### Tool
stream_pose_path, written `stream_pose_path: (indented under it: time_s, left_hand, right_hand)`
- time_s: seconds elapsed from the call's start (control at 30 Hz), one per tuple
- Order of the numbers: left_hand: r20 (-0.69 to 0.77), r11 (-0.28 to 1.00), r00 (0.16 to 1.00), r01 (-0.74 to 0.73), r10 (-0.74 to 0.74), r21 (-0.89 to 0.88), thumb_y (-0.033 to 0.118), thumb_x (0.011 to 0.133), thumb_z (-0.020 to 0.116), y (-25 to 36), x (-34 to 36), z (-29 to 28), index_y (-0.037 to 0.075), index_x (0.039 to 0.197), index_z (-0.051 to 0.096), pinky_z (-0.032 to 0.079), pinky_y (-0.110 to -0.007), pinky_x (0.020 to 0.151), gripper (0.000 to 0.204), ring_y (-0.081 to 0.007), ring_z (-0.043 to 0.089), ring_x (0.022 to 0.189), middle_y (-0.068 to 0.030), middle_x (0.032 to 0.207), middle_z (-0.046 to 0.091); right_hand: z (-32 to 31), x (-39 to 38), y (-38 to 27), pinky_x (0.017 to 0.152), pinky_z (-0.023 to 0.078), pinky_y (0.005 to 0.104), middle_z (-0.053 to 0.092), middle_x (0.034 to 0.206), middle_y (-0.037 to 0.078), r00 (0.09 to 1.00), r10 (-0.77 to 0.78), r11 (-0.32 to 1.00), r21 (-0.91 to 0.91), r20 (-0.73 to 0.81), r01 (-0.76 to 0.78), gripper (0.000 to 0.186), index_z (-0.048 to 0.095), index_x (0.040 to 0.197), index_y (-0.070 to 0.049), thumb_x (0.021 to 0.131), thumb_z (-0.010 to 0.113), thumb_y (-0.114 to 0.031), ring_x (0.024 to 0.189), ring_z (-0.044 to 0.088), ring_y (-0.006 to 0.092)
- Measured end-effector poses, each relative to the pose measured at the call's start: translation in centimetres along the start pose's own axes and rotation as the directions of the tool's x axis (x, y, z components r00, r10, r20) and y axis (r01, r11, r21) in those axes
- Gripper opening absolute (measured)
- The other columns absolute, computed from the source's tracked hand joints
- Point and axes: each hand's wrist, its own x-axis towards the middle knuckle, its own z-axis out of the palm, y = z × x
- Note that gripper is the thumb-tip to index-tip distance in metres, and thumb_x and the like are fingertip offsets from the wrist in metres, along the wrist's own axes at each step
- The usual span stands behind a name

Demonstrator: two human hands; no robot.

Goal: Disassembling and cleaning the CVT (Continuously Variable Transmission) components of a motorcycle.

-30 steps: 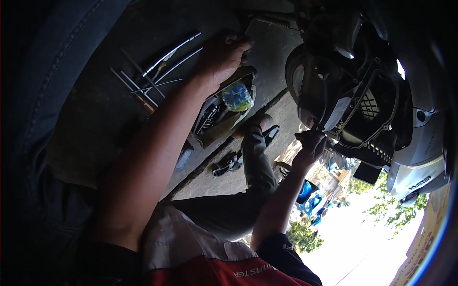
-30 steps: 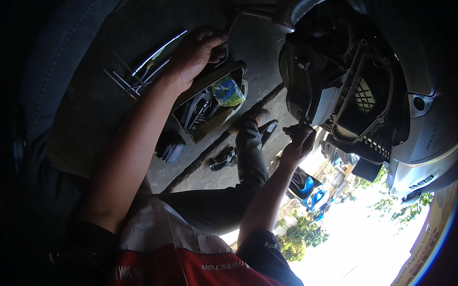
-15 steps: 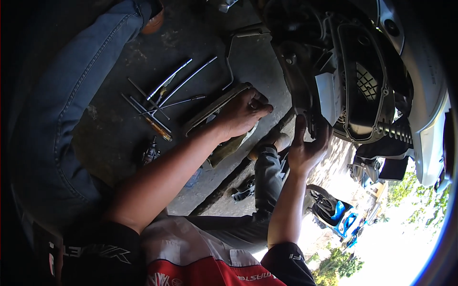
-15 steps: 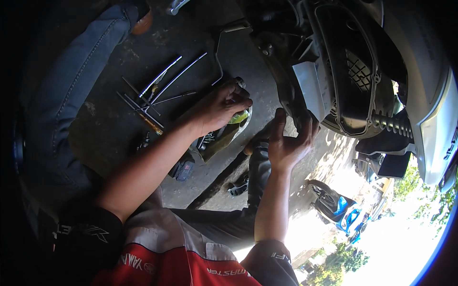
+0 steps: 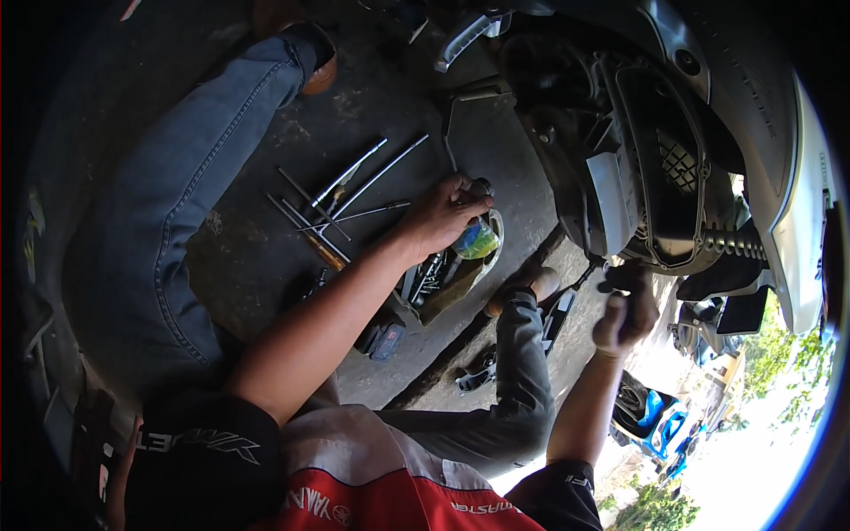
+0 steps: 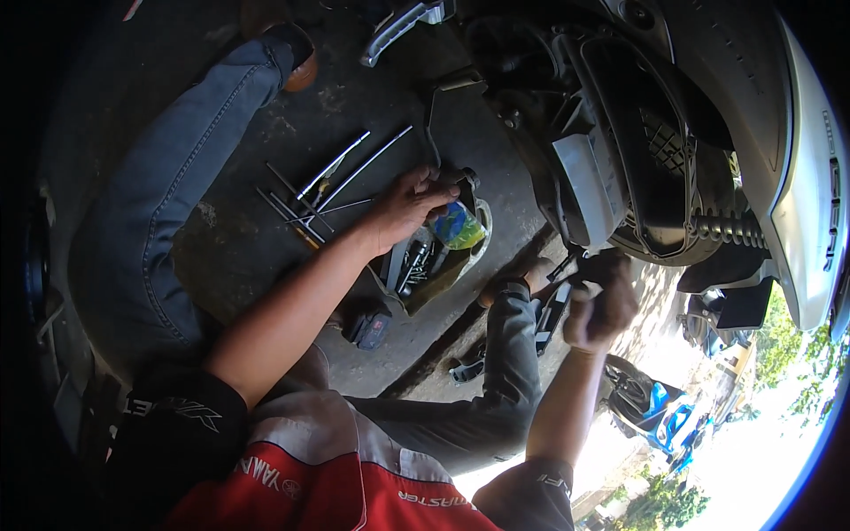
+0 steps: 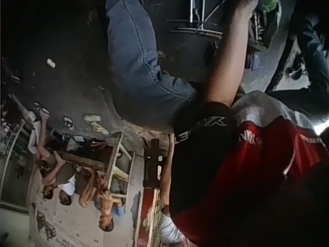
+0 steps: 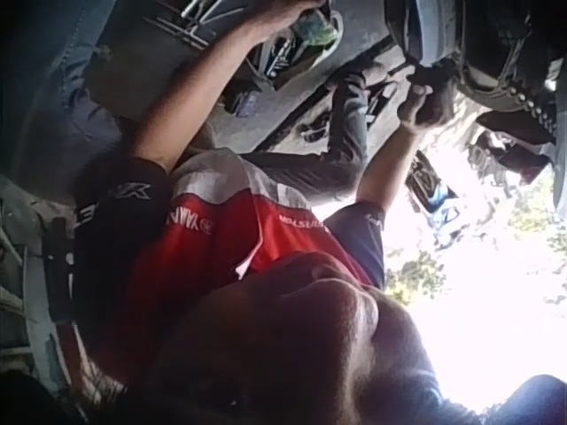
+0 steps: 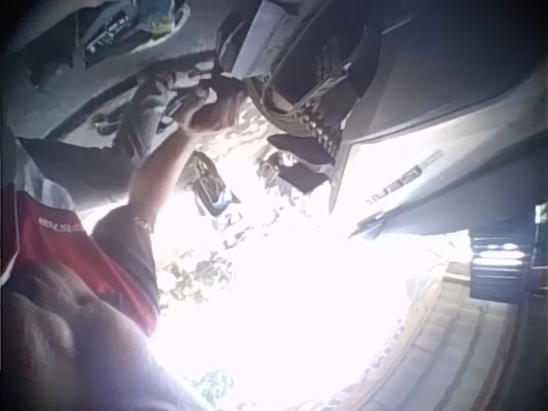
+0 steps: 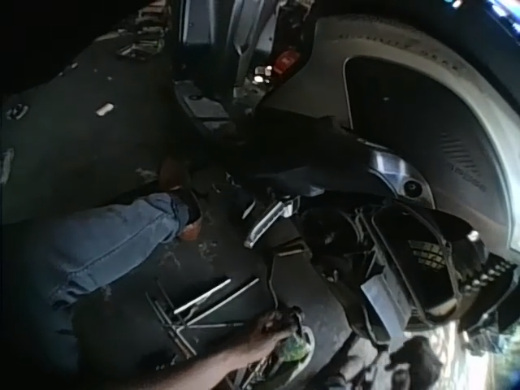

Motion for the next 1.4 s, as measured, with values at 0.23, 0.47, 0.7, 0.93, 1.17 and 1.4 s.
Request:
stream_pose_path:
  time_s: [0.23, 0.47, 0.7, 0.93, 1.17, 1.4]
  left_hand:
    - [0.0, 0.995, 0.998, 0.069, -0.069, -0.074, 0.02, 0.092, 0.071, 1.3, 0.8, 0.7, 0.006, 0.104, 0.059, 0.05, -0.027, 0.078, 0.022, -0.0112, 0.061, 0.092, -0.0031, 0.099, 0.066]
    - [0.084, 0.99, 0.987, -0.139, 0.14, -0.016, 0.035, 0.08, 0.083, 5.6, 4.3, 7.5, 0.005, 0.12, 0.064, 0.049, -0.035, 0.089, 0.053, -0.0181, 0.061, 0.105, -0.0081, 0.108, 0.069]
    - [-0.046, 0.983, 0.983, -0.178, 0.176, -0.05, 0.036, 0.073, 0.089, 6.0, 5.6, 10.1, -0.002, 0.114, 0.063, 0.048, -0.035, 0.099, 0.062, -0.0234, 0.06, 0.112, -0.017, 0.116, 0.066]
    - [0.01, 0.972, 0.983, -0.177, 0.181, -0.154, 0.038, 0.068, 0.09, 4.7, 7.6, 10.1, -0.006, 0.113, 0.064, 0.052, -0.035, 0.093, 0.068, -0.026, 0.067, 0.1, -0.0193, 0.109, 0.069]
    - [-0.038, 0.972, 0.972, -0.233, 0.233, -0.004, 0.041, 0.07, 0.088, 4.6, 6.0, 11.6, -0.004, 0.109, 0.067, 0.051, -0.035, 0.092, 0.064, -0.0252, 0.065, 0.105, -0.0201, 0.11, 0.069]
    - [-0.108, 0.924, 0.918, -0.377, 0.382, 0.066, 0.036, 0.071, 0.089, 3.8, 7.7, 11.1, -0.009, 0.117, 0.054, 0.048, -0.037, 0.098, 0.073, -0.0266, 0.062, 0.105, -0.0184, 0.108, 0.066]
  right_hand:
    - [7.8, 1.0, 1.6, 0.061, 0.052, 0.0381, 0.069, 0.074, 0.01, 0.711, -0.096, 0.971, -0.091, 0.697, 0.22, 0.058, 0.072, 0.083, -0.002, 0.075, 0.074, -0.06, 0.069, 0.067, 0.0319]
    - [4.0, 2.2, 0.6, 0.063, 0.053, 0.0377, 0.066, 0.07, 0.011, 0.985, -0.079, 0.983, 0.178, 0.154, 0.051, 0.079, 0.069, 0.08, 0.001, 0.086, 0.049, -0.075, 0.066, 0.068, 0.0276]
    - [7.6, 1.0, 3.3, 0.057, 0.051, 0.0374, 0.062, 0.064, 0.008, 0.875, -0.219, 0.973, 0.165, 0.433, 0.162, 0.057, 0.069, 0.086, -0.002, 0.074, 0.076, -0.058, 0.06, 0.064, 0.0276]
    - [8.4, -0.1, 4.3, 0.06, 0.052, 0.0383, 0.062, 0.063, 0.007, 0.915, -0.083, 0.995, 0.076, 0.396, 0.057, 0.055, 0.071, 0.086, -0.001, 0.072, 0.079, -0.054, 0.06, 0.065, 0.0282]
    - [6.7, -0.5, 4.1, 0.054, 0.05, 0.0351, 0.061, 0.061, 0.006, 0.848, -0.139, 0.958, -0.146, 0.511, 0.245, 0.052, 0.071, 0.079, -0.005, 0.074, 0.078, -0.056, 0.057, 0.064, 0.0257]
    - [5.4, 0.3, 3.3, 0.051, 0.048, 0.0369, 0.056, 0.054, 0.006, 0.936, -0.176, 0.982, 0.122, 0.306, 0.145, 0.05, 0.067, 0.074, -0.006, 0.073, 0.078, -0.055, 0.051, 0.06, 0.0261]
